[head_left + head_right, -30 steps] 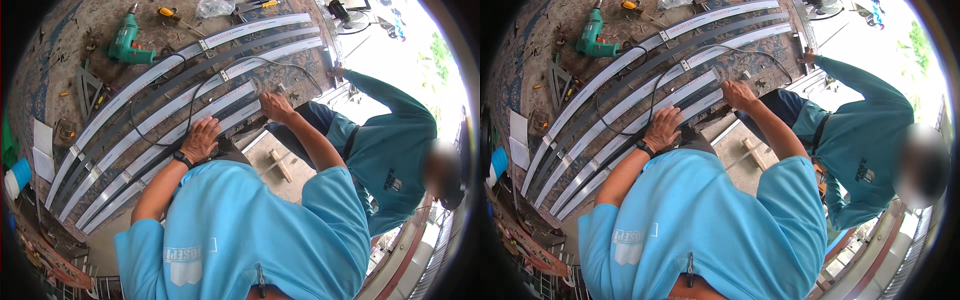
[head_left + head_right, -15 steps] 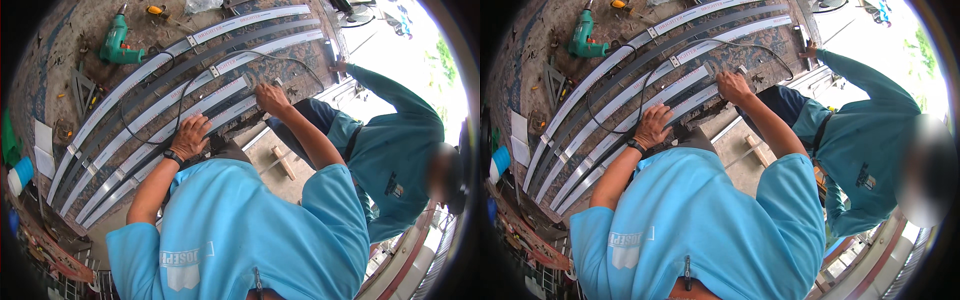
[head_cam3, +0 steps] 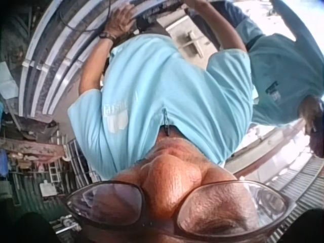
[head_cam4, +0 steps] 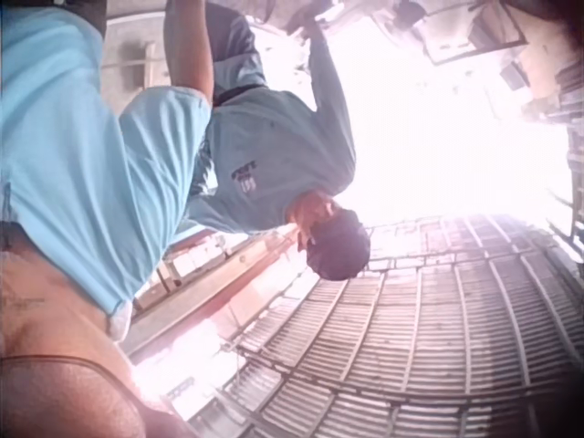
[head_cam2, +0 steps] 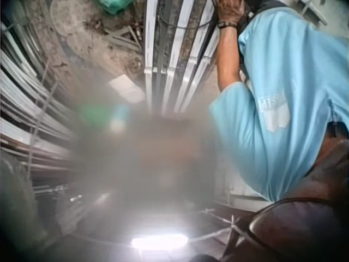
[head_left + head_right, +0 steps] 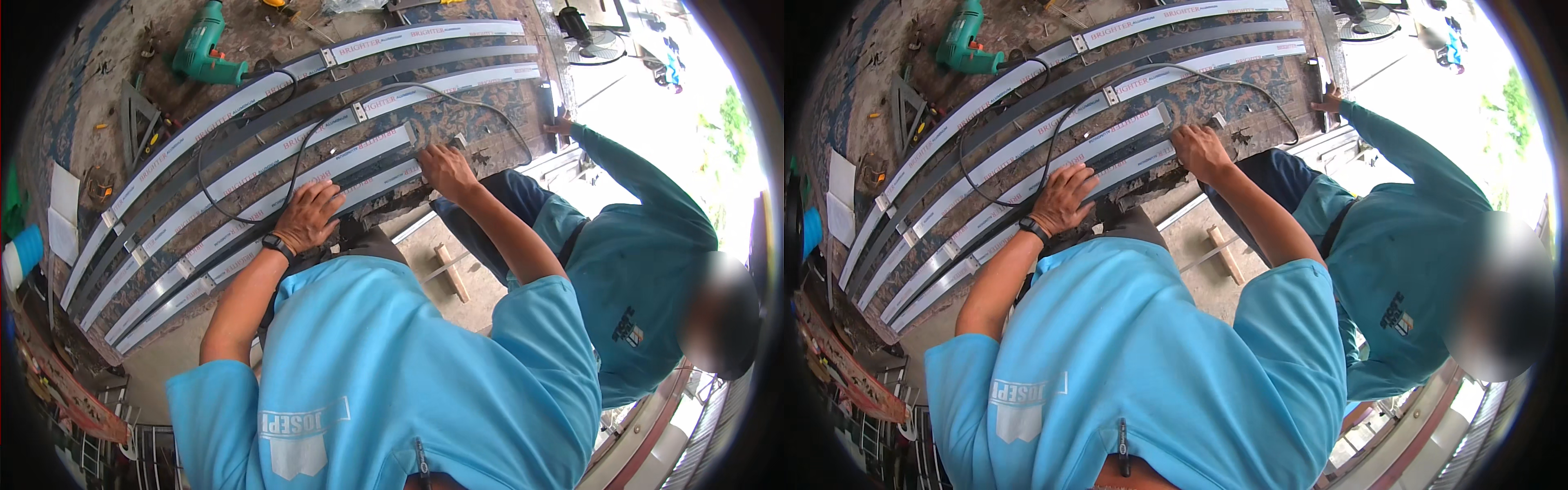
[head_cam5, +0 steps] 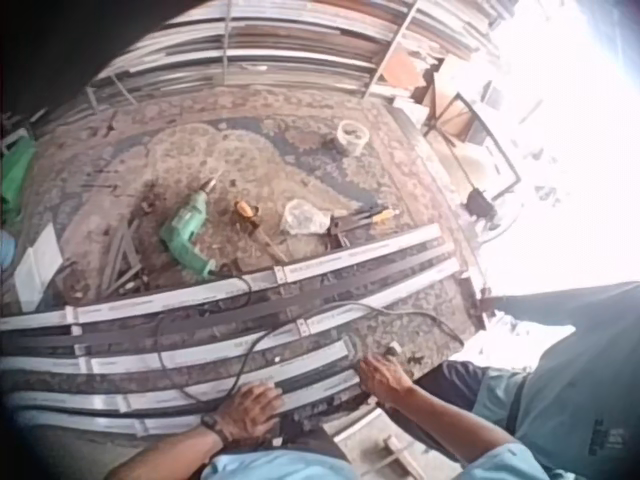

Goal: The person assembles metal frames by securing their components with a drill and rivet gun on a work table.

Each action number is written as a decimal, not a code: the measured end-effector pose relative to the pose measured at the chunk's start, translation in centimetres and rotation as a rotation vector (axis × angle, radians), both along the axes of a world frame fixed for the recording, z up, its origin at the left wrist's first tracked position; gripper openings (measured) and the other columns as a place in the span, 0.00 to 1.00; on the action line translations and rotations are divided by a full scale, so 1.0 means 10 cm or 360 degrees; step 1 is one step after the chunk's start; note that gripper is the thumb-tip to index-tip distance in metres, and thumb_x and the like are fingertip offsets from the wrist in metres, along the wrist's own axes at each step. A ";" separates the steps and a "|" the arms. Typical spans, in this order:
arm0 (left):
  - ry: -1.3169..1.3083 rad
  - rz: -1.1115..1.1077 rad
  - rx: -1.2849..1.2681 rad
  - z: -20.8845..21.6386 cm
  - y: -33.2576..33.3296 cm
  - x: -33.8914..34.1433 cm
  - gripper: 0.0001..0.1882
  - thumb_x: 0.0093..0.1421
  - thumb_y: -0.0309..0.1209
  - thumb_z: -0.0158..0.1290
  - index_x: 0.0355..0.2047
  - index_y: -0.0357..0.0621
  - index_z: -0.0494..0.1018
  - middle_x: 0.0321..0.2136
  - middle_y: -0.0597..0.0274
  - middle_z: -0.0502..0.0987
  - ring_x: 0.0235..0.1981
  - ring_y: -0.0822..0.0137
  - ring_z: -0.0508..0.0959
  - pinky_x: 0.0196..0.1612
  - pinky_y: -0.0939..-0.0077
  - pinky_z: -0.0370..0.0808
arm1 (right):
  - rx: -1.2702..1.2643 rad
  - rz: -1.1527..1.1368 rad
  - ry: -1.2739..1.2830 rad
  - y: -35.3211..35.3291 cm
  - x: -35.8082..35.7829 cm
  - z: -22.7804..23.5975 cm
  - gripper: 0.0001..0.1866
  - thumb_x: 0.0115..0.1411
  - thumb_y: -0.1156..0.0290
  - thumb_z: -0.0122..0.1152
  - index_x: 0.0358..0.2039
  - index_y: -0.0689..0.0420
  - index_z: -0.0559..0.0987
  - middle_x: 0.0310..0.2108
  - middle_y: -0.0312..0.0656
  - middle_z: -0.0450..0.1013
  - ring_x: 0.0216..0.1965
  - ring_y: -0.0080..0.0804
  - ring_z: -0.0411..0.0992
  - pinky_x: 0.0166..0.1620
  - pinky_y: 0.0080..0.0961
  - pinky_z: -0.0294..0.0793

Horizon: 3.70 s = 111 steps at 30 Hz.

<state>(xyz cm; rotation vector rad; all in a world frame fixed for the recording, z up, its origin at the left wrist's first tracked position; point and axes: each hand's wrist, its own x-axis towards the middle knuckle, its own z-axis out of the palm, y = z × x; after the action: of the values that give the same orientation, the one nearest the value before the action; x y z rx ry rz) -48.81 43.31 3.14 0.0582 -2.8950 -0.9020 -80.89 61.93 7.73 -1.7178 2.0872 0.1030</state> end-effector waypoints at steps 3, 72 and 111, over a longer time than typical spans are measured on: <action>-0.0017 -0.0001 -0.0003 -0.02 0.00 0.01 0.35 0.54 0.37 0.67 0.62 0.52 0.68 0.61 0.59 0.68 0.68 0.56 0.63 0.71 0.54 0.59 | 0.0094 -0.0067 0.0118 0.01 0.03 -0.13 0.07 0.65 0.72 0.54 0.42 0.57 0.72 0.38 0.45 0.74 0.47 0.46 0.75 0.49 0.43 0.72; -0.0518 0.1149 0.0575 1.75 -1.89 0.67 0.11 0.70 0.32 0.52 0.42 0.35 0.78 0.36 0.50 0.82 0.32 0.58 0.83 0.36 0.63 0.77 | -0.0349 -0.1271 -0.1997 -0.41 1.60 1.04 0.30 0.75 0.54 0.54 0.69 0.59 0.66 0.65 0.48 0.69 0.64 0.36 0.69 0.67 0.38 0.67; -0.0015 0.0368 0.0322 0.79 0.85 -1.22 0.34 0.48 0.30 0.70 0.57 0.42 0.73 0.49 0.53 0.74 0.49 0.49 0.79 0.51 0.61 0.80 | -0.0105 -0.0023 -0.1005 0.19 -0.92 0.58 0.06 0.54 0.72 0.68 0.30 0.59 0.81 0.23 0.47 0.79 0.26 0.45 0.80 0.32 0.39 0.78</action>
<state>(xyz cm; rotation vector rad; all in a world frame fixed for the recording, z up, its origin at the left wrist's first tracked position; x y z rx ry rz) -60.97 51.84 11.04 0.4049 -2.7194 -1.1447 -90.08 63.80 13.54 -1.5094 1.6399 -0.4588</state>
